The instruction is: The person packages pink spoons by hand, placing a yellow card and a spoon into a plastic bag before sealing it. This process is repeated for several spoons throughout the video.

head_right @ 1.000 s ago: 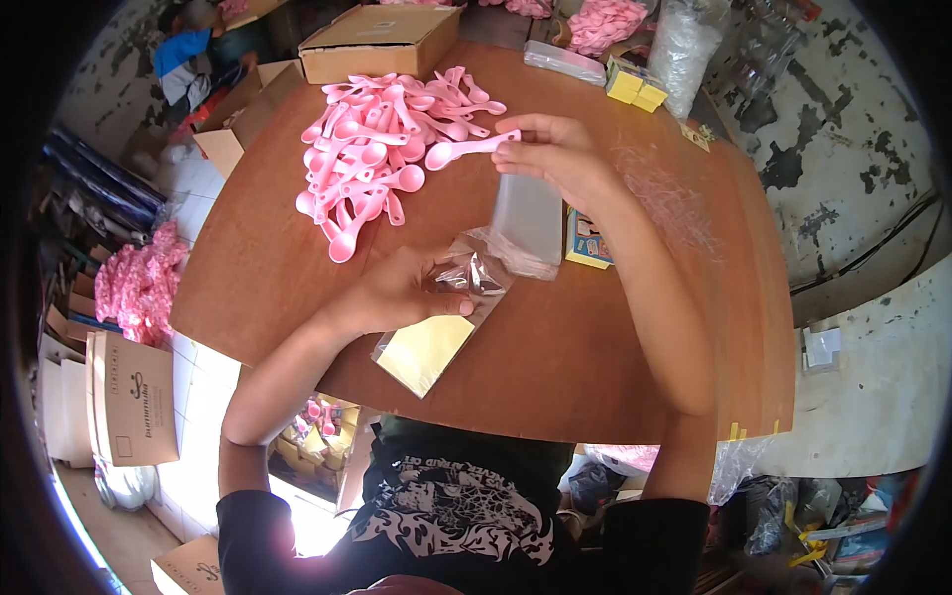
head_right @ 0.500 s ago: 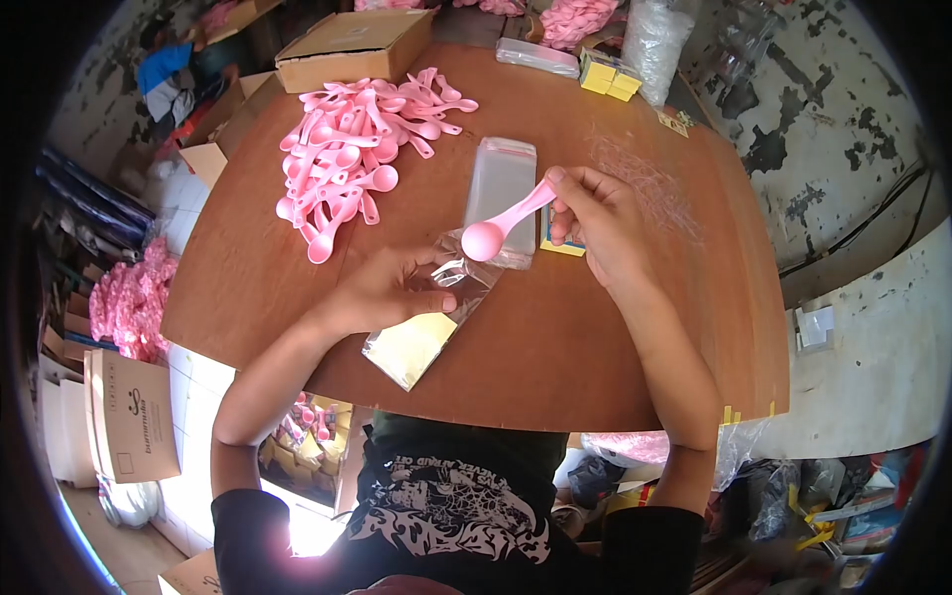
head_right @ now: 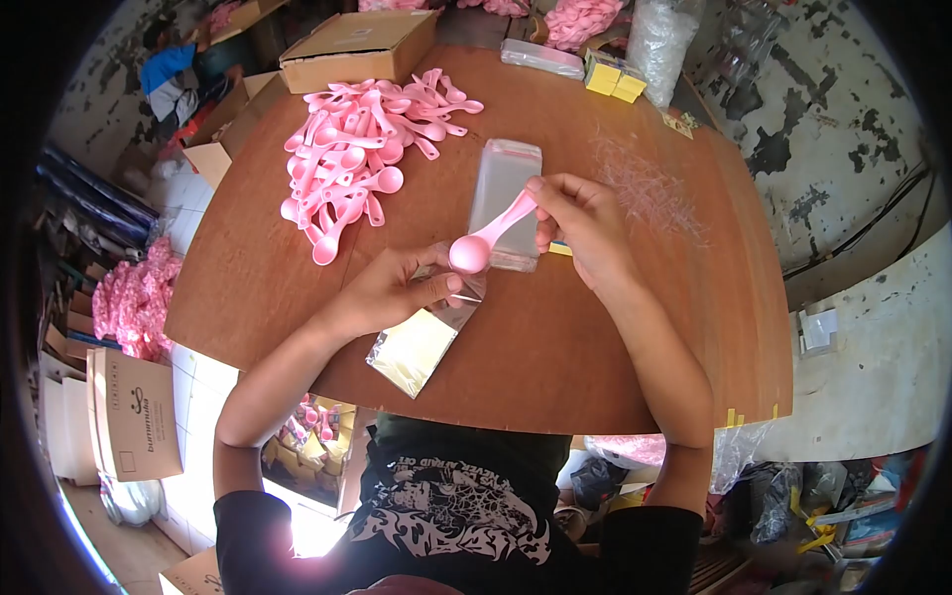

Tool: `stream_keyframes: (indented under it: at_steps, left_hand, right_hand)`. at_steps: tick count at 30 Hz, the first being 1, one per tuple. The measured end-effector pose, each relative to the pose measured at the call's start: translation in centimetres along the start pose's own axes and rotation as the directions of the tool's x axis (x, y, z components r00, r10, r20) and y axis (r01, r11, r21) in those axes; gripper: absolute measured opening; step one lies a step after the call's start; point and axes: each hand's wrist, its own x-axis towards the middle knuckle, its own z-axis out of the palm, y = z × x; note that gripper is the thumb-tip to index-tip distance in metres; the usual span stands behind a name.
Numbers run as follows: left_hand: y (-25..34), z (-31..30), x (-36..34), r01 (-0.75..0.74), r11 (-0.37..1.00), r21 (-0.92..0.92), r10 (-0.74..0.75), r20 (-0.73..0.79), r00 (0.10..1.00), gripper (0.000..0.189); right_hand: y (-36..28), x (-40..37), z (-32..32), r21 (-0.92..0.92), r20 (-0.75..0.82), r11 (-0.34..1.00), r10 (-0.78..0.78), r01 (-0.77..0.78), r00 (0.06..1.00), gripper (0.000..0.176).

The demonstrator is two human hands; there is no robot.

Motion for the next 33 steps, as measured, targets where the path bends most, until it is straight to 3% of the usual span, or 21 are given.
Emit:
stream_keyframes:
  at_steps: [3,6,9,11,15,17,23,28,30,33]
  left_hand:
    - [-0.5,0.0,0.2,0.03,0.997,-0.069,-0.032,-0.018,0.999,0.027]
    - [-0.8,0.0,0.3,0.018,0.988,-0.153,-0.021,-0.02,1.0,0.025]
    - [-0.8,-0.1,0.3,0.031,0.983,-0.181,-0.034,-0.011,0.999,0.023]
    - [-0.8,0.0,0.4,-0.031,0.992,-0.125,0.029,-0.014,0.999,0.021]
    - [-1.4,0.0,0.5,-0.031,0.996,-0.08,0.029,-0.03,0.999,0.02]
    - [-1.0,0.0,0.3,0.053,0.998,-0.046,-0.056,-0.076,0.996,0.021]
    - [-0.5,0.1,0.2,0.028,0.997,-0.07,-0.038,-0.142,0.989,0.019]
    - [-1.1,0.3,0.4,0.035,0.997,-0.065,-0.044,-0.137,0.99,0.02]
    - [-0.6,0.4,0.3,0.003,0.998,-0.069,-0.012,-0.127,0.992,0.02]
    - [-0.2,0.2,0.1,0.081,0.996,-0.027,-0.084,-0.165,0.983,0.021]
  right_hand:
    - [0.1,0.2,-0.4,-0.032,-0.007,0.999,-0.009,0.009,1.0,0.023]
    - [0.6,0.5,-1.4,0.085,0.087,0.996,0.021,-0.028,0.996,0.021]
    - [0.7,0.0,-1.1,0.108,0.14,0.986,0.112,-0.128,0.984,0.02]
    - [0.6,-1.1,0.0,0.018,0.293,0.962,0.254,-0.271,0.922,0.017]
    - [2.4,-1.4,0.0,0.079,0.398,0.97,0.181,-0.23,0.899,0.021]
    - [2.3,-1.5,0.0,0.095,0.391,0.98,0.125,-0.175,0.912,0.02]
    - [1.9,-1.7,-0.4,0.066,0.27,0.987,0.121,-0.144,0.955,0.023]
    - [1.7,-2.8,0.9,-0.192,0.316,0.981,0.05,0.012,0.947,0.024]
    - [1.9,-2.9,0.9,-0.176,0.302,0.984,0.037,0.018,0.953,0.023]
    - [1.8,-2.9,1.0,-0.156,0.281,0.987,0.018,0.027,0.959,0.022]
